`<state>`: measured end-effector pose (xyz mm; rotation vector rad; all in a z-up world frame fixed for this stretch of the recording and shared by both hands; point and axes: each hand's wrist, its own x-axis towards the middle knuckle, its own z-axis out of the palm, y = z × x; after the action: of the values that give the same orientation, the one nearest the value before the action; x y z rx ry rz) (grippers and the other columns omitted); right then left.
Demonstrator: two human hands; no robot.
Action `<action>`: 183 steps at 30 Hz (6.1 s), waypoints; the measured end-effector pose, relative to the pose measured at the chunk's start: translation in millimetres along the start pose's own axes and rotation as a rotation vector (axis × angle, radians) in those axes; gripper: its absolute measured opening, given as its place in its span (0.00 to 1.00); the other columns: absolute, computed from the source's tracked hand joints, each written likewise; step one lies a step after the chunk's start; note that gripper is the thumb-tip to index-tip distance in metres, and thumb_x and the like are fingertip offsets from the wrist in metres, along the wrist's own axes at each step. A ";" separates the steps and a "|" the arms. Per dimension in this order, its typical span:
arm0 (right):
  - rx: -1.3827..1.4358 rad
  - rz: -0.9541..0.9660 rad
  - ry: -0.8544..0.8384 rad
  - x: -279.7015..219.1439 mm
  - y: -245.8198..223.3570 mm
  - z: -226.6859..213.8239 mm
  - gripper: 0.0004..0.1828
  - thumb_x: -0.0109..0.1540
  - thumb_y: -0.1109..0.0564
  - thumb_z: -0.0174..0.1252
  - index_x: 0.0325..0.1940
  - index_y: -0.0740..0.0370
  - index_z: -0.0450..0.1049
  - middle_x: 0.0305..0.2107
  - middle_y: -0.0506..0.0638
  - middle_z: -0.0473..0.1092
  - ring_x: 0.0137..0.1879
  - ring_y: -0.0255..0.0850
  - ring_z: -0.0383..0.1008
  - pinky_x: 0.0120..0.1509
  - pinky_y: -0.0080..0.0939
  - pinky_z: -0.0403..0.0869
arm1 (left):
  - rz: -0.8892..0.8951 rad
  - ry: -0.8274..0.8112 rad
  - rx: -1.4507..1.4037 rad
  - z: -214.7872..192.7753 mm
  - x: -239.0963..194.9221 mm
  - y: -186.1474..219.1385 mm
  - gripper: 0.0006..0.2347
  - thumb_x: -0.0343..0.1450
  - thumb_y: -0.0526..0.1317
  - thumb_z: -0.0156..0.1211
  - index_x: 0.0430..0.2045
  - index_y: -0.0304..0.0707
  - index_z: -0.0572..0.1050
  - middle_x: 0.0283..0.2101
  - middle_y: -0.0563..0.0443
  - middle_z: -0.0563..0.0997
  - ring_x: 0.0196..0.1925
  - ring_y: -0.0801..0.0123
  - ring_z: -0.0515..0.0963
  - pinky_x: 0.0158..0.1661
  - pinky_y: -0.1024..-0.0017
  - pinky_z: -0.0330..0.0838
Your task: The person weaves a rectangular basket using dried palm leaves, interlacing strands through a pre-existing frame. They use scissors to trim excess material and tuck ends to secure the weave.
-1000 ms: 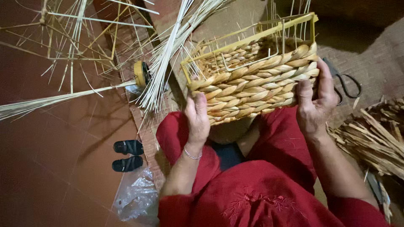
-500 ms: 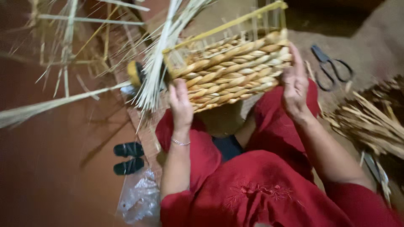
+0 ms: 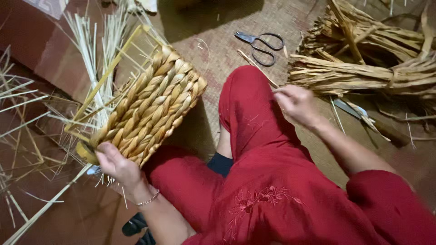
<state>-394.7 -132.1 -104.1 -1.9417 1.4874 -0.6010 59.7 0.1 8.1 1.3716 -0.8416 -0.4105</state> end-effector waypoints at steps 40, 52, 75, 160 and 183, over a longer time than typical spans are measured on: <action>0.370 -0.308 0.033 31.1 -66.4 -60.8 0.05 0.72 0.65 0.58 0.50 0.65 0.78 0.30 0.49 0.74 0.33 0.30 0.71 0.39 0.30 0.69 | 0.524 -0.197 0.492 71.4 -66.6 77.7 0.15 0.71 0.28 0.65 0.52 0.33 0.74 0.52 0.46 0.80 0.54 0.61 0.81 0.53 0.67 0.76; 0.302 -0.707 -0.217 25.1 -174.2 -20.3 0.14 0.64 0.70 0.60 0.54 0.65 0.77 0.32 0.53 0.73 0.35 0.40 0.73 0.40 0.38 0.70 | -0.193 -0.388 -0.351 103.0 -81.6 48.0 0.19 0.75 0.30 0.62 0.62 0.36 0.71 0.48 0.53 0.79 0.43 0.78 0.79 0.46 0.79 0.77; -0.291 -1.076 0.181 62.5 -270.6 -41.3 0.08 0.68 0.63 0.68 0.52 0.62 0.82 0.33 0.55 0.74 0.34 0.39 0.74 0.34 0.37 0.73 | 0.490 -0.098 0.568 24.5 4.6 69.4 0.07 0.72 0.31 0.63 0.42 0.33 0.81 0.34 0.47 0.85 0.26 0.70 0.81 0.27 0.74 0.74; -0.163 -1.210 -0.112 107.6 -357.7 -4.9 0.10 0.65 0.58 0.66 0.49 0.64 0.81 0.36 0.56 0.78 0.33 0.42 0.78 0.35 0.39 0.78 | 0.011 0.184 -0.254 -41.9 -43.0 49.5 0.07 0.74 0.22 0.56 0.41 0.32 0.73 0.41 0.45 0.81 0.43 0.67 0.80 0.51 0.69 0.75; 0.142 -1.388 -0.240 4.7 -325.0 38.0 0.19 0.58 0.54 0.69 0.48 0.66 0.76 0.22 0.49 0.66 0.28 0.42 0.67 0.31 0.44 0.69 | 0.674 0.020 0.978 16.9 -31.2 57.4 0.15 0.77 0.47 0.61 0.53 0.39 0.76 0.43 0.50 0.74 0.42 0.63 0.76 0.45 0.60 0.65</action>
<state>-144.7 -70.7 98.1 -2.5770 -0.2497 -0.9058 15.0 21.4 53.9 1.8198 -1.5136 0.6273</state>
